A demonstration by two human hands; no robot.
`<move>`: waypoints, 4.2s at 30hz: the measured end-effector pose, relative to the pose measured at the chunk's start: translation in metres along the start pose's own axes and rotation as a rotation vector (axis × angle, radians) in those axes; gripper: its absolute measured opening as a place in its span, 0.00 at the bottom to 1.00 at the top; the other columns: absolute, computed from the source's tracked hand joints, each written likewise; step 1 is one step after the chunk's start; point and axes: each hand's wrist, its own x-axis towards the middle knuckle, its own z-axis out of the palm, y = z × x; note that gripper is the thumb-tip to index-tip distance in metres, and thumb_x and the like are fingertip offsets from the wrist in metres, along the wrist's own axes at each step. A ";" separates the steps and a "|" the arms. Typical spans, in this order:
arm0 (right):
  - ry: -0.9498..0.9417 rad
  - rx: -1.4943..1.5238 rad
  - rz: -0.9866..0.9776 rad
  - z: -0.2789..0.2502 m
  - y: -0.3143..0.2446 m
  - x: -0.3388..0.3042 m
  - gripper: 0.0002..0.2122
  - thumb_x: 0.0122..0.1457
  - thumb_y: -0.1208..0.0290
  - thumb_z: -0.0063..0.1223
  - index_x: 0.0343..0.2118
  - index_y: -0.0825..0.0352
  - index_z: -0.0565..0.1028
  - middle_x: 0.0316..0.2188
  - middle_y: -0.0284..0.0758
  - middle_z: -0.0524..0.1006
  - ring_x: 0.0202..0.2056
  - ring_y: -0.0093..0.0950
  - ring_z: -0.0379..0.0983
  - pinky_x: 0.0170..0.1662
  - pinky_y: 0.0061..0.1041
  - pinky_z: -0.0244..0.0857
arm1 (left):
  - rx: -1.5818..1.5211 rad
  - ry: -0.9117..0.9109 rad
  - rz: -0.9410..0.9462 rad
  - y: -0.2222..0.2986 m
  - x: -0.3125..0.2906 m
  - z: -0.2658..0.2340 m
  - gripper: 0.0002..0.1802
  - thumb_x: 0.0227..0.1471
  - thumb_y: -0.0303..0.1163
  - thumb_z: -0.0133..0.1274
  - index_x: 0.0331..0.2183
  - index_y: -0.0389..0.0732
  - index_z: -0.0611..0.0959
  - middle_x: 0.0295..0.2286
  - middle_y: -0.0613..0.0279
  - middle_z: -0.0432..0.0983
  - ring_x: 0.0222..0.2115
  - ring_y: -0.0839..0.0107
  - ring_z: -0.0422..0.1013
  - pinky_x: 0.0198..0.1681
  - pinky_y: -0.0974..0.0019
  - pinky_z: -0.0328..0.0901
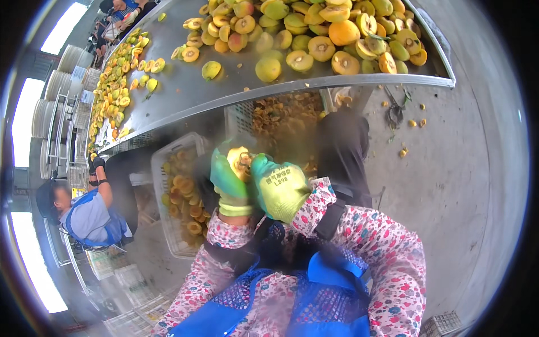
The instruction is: Pitting fruit using a handheld tool in a processing facility.
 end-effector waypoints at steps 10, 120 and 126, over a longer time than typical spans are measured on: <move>-0.188 0.255 0.370 -0.009 -0.016 0.011 0.14 0.46 0.74 0.54 0.35 0.71 0.66 0.21 0.46 0.76 0.26 0.42 0.76 0.29 0.37 0.67 | 0.109 -0.075 0.165 -0.003 0.011 -0.003 0.24 0.59 0.42 0.36 0.40 0.32 0.77 0.34 0.54 0.77 0.34 0.67 0.73 0.38 0.67 0.68; -0.348 0.636 0.614 -0.034 0.002 0.000 0.11 0.45 0.67 0.54 0.27 0.71 0.76 0.21 0.43 0.76 0.24 0.36 0.76 0.27 0.33 0.67 | -0.238 -0.409 -0.264 -0.030 0.021 -0.001 0.24 0.59 0.43 0.40 0.40 0.29 0.77 0.36 0.50 0.77 0.32 0.63 0.74 0.37 0.64 0.69; -0.394 1.426 0.487 -0.036 0.009 0.000 0.04 0.48 0.73 0.53 0.26 0.67 0.73 0.17 0.30 0.70 0.20 0.20 0.66 0.23 0.23 0.62 | -0.301 -0.551 -0.290 -0.009 0.029 -0.005 0.30 0.58 0.48 0.37 0.43 0.27 0.75 0.36 0.48 0.76 0.36 0.60 0.73 0.42 0.61 0.68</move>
